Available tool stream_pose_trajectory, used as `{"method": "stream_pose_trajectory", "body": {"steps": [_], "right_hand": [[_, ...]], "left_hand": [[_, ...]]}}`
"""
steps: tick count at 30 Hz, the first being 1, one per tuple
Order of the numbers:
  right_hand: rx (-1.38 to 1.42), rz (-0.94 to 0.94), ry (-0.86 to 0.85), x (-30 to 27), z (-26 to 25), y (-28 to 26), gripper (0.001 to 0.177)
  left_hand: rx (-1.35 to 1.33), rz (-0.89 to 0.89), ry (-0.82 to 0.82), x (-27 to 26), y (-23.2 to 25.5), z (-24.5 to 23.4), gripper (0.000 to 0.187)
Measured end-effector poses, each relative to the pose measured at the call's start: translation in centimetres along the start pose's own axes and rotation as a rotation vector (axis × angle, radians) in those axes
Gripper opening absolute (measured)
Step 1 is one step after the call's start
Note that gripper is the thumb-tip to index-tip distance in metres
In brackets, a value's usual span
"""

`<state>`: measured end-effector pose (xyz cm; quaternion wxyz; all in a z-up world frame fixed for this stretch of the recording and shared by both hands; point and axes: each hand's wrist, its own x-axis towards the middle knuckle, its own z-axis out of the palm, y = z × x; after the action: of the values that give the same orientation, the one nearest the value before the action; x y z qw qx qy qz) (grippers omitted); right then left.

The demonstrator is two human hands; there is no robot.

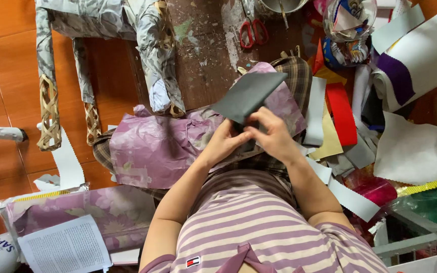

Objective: Crafting a paper-mache animal model by cutting, folding, and applying paper and fabric to the structure.

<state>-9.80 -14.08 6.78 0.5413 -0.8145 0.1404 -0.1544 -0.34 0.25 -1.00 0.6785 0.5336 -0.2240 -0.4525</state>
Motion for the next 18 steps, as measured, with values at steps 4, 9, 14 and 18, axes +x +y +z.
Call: {"method": "stream_pose_trajectory", "body": {"steps": [4, 9, 14, 18], "right_hand": [[-0.054, -0.014, -0.012, -0.1, 0.6, -0.1, 0.019], [-0.156, -0.226, 0.324, 2.3, -1.9, -0.6, 0.024], [-0.426, -0.385, 0.177, 3.9, -3.1, 2.1, 0.048], [-0.298, -0.432, -0.043, 5.6, -2.0, 3.3, 0.017]], "left_hand": [[0.015, -0.055, 0.189, -0.2, 0.6, -0.9, 0.029], [0.052, 0.018, 0.271, -0.5, 5.4, -2.0, 0.006], [0.18, 0.022, 0.221, -0.4, 8.4, -3.3, 0.015], [0.496, 0.156, 0.278, -1.6, 6.8, -5.1, 0.014]]}}
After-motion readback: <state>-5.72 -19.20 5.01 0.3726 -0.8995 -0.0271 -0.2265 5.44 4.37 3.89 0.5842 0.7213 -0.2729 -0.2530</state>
